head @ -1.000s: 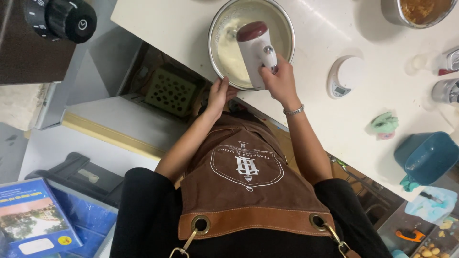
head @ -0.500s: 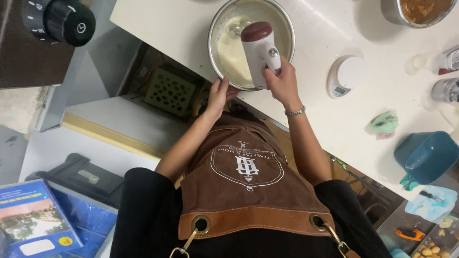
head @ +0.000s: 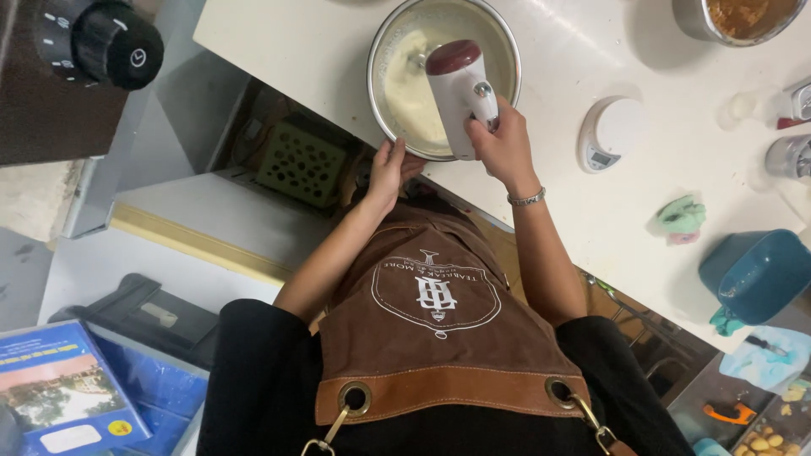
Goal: Using an electric hand mixer to whisk ingredients in a metal bowl.
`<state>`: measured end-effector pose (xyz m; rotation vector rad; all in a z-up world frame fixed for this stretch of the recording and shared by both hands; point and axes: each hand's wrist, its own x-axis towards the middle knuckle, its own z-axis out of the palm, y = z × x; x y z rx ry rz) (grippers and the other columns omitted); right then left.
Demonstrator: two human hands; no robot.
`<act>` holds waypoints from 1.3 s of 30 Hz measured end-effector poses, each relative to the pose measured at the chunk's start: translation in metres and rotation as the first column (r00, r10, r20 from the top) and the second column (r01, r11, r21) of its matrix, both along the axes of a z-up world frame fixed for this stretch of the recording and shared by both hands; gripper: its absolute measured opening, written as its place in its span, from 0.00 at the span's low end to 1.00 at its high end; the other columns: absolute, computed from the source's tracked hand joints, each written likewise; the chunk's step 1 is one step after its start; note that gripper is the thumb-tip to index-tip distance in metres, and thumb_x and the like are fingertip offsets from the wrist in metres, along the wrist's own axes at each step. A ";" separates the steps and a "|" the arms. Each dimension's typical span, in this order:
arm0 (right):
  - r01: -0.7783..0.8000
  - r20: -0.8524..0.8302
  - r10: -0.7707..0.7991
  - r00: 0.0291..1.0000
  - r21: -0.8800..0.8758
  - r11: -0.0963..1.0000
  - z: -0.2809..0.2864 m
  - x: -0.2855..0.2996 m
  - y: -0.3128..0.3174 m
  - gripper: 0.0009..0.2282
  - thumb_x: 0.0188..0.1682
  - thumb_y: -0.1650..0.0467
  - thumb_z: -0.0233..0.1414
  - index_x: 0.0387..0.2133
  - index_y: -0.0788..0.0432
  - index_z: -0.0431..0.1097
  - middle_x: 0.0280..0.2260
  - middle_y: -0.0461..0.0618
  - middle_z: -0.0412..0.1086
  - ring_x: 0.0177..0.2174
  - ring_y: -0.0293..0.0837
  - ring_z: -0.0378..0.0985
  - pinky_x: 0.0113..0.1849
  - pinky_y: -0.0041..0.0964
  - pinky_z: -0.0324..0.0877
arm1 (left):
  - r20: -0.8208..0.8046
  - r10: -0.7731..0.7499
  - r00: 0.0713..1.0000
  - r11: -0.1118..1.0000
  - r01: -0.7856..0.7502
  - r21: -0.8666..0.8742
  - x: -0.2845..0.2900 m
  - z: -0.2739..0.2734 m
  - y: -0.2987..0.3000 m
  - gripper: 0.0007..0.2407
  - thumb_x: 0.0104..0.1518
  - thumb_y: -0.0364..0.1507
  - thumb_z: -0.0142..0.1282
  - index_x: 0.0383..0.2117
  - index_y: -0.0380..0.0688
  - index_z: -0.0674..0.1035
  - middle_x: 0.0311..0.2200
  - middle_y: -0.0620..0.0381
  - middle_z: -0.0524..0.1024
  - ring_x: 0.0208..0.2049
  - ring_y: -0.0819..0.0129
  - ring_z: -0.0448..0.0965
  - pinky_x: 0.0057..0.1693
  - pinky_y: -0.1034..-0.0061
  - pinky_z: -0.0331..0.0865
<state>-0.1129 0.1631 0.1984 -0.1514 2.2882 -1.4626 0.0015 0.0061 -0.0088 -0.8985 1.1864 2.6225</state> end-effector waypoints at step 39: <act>-0.098 -0.064 0.105 0.992 0.104 0.990 0.002 0.000 -0.002 0.17 0.48 0.71 0.52 0.50 0.66 0.68 0.22 0.52 0.73 0.18 0.40 0.76 0.24 0.35 0.70 | 0.001 -0.034 0.999 0.999 0.034 0.018 0.000 0.004 0.010 0.15 0.70 0.39 0.41 0.51 0.41 0.69 0.39 0.47 0.81 0.42 0.60 0.84 0.48 0.69 0.77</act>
